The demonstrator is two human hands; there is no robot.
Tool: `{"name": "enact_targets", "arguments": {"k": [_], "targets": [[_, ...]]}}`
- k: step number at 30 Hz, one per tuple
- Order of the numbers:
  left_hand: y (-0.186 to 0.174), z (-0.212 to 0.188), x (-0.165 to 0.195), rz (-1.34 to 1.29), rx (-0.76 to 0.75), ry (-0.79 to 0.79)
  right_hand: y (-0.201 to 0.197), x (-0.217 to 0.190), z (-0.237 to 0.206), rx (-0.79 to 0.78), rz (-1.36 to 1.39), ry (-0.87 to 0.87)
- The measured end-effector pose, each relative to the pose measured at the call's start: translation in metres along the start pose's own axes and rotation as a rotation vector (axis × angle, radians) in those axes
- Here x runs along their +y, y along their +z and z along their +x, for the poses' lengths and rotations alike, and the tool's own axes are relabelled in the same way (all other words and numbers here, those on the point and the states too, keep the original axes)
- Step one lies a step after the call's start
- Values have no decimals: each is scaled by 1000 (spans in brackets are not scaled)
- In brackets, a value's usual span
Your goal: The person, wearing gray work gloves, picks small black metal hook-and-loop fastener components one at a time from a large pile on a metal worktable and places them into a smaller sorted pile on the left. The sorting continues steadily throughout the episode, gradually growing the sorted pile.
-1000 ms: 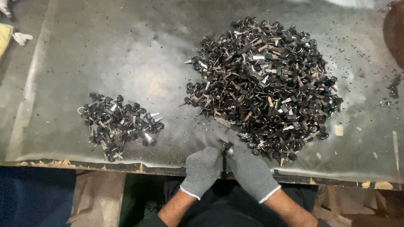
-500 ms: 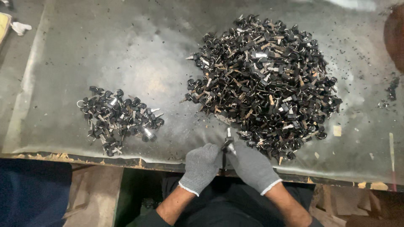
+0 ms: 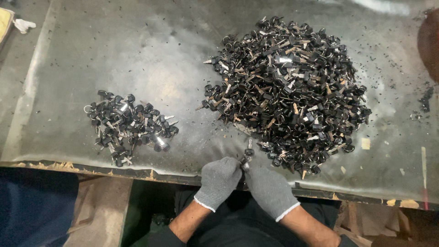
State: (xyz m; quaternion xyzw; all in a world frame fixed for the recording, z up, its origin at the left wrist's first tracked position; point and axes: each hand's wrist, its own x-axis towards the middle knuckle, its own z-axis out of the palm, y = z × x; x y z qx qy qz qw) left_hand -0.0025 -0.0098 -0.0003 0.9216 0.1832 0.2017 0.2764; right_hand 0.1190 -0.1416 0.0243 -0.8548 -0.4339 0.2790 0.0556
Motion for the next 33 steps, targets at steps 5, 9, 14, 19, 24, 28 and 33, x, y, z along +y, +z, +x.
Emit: {"name": "enact_targets", "arguments": {"k": [5, 9, 14, 19, 24, 28, 33], "targets": [[-24, -2, -17, 140, 71, -175, -19, 1, 4, 66, 287, -227], [-43, 17, -36, 307, 381, -207, -24, -8, 1, -88, 258, 89], [-31, 97, -38, -117, 33, -434, -22, -18, 3, 221, 262, -199], [-32, 93, -5, -383, 232, -317, -7, -5, -2, 1, 104, -53], [-13, 36, 35, -444, 38, -126, 12, 10, -2, 13, 69, -40], [-14, 44, 23, -213, -234, -336, 14, 10, -5, 153, 212, 137], [-27, 51, 11, -108, -346, -442, 2, 5, -13, 232, 312, 3]]}}
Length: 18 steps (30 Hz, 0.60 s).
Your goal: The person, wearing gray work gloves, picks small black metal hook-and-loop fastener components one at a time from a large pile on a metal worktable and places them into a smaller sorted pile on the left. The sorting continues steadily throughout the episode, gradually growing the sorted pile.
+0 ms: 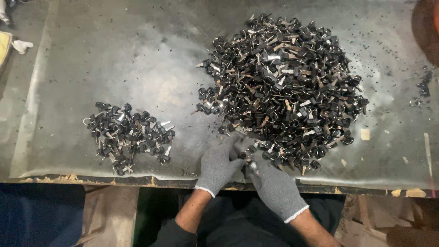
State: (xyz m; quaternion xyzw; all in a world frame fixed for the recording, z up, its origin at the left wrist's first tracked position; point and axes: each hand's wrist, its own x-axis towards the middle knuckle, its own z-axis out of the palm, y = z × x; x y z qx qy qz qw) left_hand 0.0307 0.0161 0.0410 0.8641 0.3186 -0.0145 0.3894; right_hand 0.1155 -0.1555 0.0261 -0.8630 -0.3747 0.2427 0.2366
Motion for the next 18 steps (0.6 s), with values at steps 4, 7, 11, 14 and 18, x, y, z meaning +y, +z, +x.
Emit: {"name": "enact_targets", "arguments": {"k": [4, 7, 11, 14, 18], "targets": [[13, -5, -13, 17, 70, 146, -7, -1, 9, -110, -36, -58], [25, -5, -29, 124, 113, 304, -4, -2, 19, -190, 1, 46], [34, -3, -43, 205, 124, 422, 7, -9, 19, -100, -258, -14], [39, -2, -45, 268, 153, 539, 15, -12, 17, -1, -335, -90], [47, -2, -47, 377, 134, 516, 21, -12, 18, 41, -341, -42]]}}
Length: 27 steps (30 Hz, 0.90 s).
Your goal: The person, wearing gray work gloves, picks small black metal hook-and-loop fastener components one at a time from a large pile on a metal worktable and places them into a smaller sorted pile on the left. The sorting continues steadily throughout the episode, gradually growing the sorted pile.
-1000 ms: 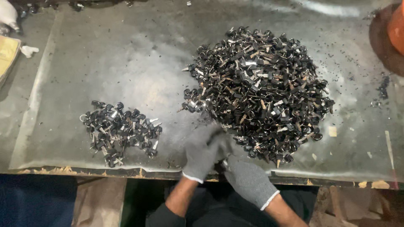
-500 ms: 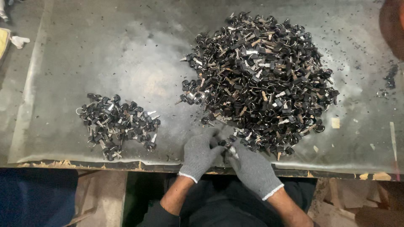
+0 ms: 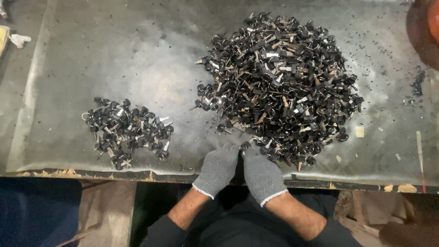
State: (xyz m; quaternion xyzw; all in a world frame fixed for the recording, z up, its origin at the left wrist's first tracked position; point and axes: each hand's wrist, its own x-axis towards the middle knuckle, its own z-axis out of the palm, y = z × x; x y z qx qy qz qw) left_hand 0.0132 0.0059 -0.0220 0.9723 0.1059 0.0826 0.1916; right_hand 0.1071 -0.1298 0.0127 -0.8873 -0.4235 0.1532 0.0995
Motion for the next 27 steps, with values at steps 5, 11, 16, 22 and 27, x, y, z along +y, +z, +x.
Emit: {"name": "enact_targets", "arguments": {"k": [5, 11, 16, 22, 27], "targets": [[6, 0, -1, -18, 23, 4, 5, -2, 4, -24, -5, 4], [-10, 6, 9, -100, 41, -55, -13, 2, -2, -155, 82, 45], [-30, 7, 15, -307, 5, -377, -28, 14, -5, -100, 278, 21], [-20, 2, 10, -211, 158, -152, -13, 10, 2, -106, 122, 14], [-7, 0, 4, -84, 94, -54, -7, 8, 6, -45, 35, -89]]}}
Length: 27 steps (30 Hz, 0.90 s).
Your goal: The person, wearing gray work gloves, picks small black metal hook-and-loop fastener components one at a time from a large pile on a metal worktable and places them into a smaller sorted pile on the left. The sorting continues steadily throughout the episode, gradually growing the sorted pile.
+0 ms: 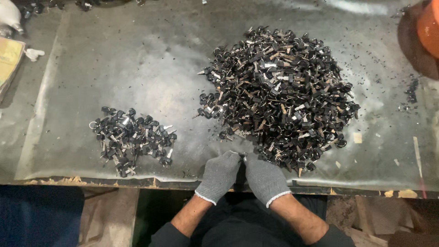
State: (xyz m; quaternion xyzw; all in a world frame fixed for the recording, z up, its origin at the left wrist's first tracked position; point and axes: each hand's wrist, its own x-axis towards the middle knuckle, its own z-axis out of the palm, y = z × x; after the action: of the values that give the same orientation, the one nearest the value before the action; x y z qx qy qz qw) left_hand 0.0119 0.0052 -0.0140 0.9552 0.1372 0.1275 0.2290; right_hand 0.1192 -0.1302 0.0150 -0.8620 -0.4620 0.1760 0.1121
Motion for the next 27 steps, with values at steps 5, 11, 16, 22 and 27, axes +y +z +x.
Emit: {"name": "enact_targets", "arguments": {"k": [5, 11, 16, 22, 27], "targets": [[-1, 2, -3, -8, 74, 53, -5, 5, 3, -192, 109, 190], [-2, -3, 4, -97, 142, 36, -10, 0, 1, -58, 163, 159], [-4, 0, 6, -170, 8, -267, -12, -6, -13, 16, -130, 10], [-11, -2, 3, -207, 83, 0, 5, -9, -6, -4, -56, 11], [-16, -1, 6, -171, 14, -37, -6, 11, 15, -277, 230, -63]]}}
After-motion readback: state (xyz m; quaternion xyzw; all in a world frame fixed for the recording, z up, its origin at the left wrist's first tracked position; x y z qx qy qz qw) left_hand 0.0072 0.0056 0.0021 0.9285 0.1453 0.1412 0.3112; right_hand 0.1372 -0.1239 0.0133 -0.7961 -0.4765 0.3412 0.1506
